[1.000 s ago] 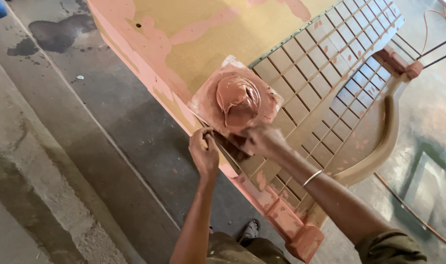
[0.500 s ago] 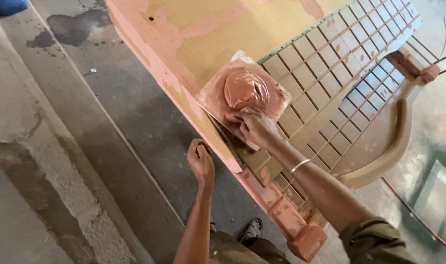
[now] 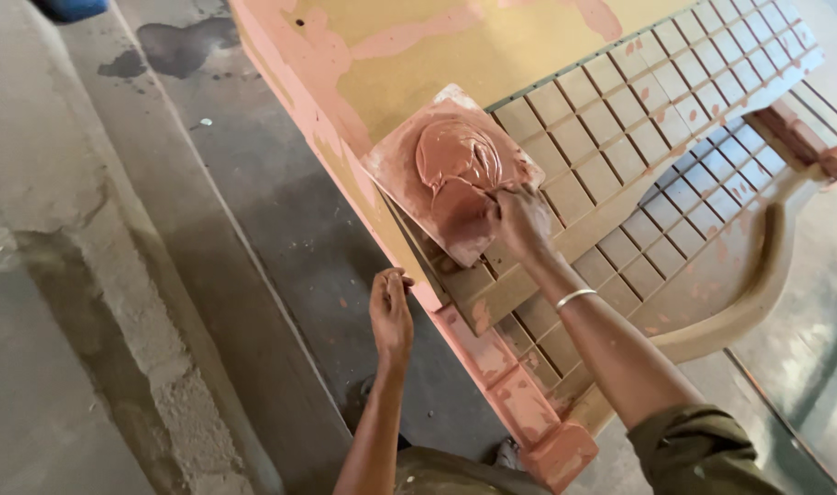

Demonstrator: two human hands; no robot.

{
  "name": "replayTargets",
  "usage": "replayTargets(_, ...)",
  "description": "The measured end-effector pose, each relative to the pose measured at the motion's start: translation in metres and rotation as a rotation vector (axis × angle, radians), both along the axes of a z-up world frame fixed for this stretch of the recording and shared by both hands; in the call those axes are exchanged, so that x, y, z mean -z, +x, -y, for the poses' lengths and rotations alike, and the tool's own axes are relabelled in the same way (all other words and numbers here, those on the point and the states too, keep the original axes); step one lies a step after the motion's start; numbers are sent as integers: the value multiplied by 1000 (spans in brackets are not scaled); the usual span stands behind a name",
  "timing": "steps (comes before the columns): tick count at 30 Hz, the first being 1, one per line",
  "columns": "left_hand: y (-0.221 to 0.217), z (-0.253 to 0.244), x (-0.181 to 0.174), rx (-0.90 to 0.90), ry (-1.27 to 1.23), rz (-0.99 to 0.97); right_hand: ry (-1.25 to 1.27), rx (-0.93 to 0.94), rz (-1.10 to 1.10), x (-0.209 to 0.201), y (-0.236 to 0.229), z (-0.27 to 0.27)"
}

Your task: The person applies pink putty to a wooden structure using a putty knife. They scoop putty from a container and spread it onto the edges and surfaces of the structure.

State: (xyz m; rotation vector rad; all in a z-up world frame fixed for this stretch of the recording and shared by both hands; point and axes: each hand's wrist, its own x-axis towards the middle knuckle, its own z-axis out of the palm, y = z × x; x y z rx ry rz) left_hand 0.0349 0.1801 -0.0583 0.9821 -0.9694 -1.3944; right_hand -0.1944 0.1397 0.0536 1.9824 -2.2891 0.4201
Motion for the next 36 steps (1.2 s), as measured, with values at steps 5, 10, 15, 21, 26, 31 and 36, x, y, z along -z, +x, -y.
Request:
replayTargets(5,-17,-66,-3,-20,8,170,-193,-469,28,34,-20,-22)
replayTargets(10,-16,-197,67,-72,-195,454,35,-88,1717,64,-63,-92)
replayTargets(15,21,-414,164,10,366,964,91,-399,2315,32,-84,-244)
replayTargets(21,-15,-604,157,205,967,1010,133,-323,2371,7,-109,-359)
replayTargets(26,-23,-705,155,205,1142,936,165,-271,2368,20,-137,-437)
replayTargets(31,-26,-760,148,125,1072,862,191,-286,2348,28,-168,-515)
replayTargets(36,-31,-814,180,77,945,795,88,-58,2422,46,-184,-609)
